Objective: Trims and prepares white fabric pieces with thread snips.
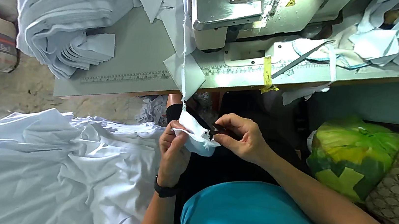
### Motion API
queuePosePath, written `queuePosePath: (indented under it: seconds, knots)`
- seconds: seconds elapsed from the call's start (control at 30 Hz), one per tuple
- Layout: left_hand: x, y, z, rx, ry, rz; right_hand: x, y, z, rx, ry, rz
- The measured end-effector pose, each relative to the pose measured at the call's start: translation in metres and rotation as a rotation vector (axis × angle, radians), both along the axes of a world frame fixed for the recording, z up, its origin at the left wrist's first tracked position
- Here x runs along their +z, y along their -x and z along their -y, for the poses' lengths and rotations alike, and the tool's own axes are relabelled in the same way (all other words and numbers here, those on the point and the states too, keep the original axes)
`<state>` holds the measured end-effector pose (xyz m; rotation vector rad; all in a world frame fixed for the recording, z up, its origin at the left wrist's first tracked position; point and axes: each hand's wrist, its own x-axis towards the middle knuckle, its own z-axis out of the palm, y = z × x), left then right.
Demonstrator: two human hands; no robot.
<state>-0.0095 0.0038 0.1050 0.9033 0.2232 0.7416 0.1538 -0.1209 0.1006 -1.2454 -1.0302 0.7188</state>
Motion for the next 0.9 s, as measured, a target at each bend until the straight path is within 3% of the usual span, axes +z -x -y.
queuePosePath:
  seconds: [0.2,0.43,0.67,0.73,0.83,0.9]
  knots:
    - [-0.006,-0.004,0.007,-0.034,0.051,0.041,0.013,0.006,-0.006,0.023,-0.157,-0.051]
    - [-0.011,-0.004,0.008,-0.006,0.069,0.030,0.018,0.007,-0.003,-0.012,-0.104,-0.163]
    - [-0.013,-0.006,0.007,0.017,-0.142,-0.129,0.027,0.005,-0.002,-0.032,-0.031,-0.145]
    - [-0.014,-0.004,0.004,0.047,-0.178,-0.189,0.028,-0.009,-0.004,-0.044,0.104,0.079]
    - [-0.014,0.001,-0.002,0.062,-0.234,-0.361,0.017,-0.034,-0.007,-0.047,0.389,0.625]
    - [-0.015,0.002,-0.005,0.059,-0.268,-0.461,0.011,-0.039,-0.010,-0.073,0.421,0.726]
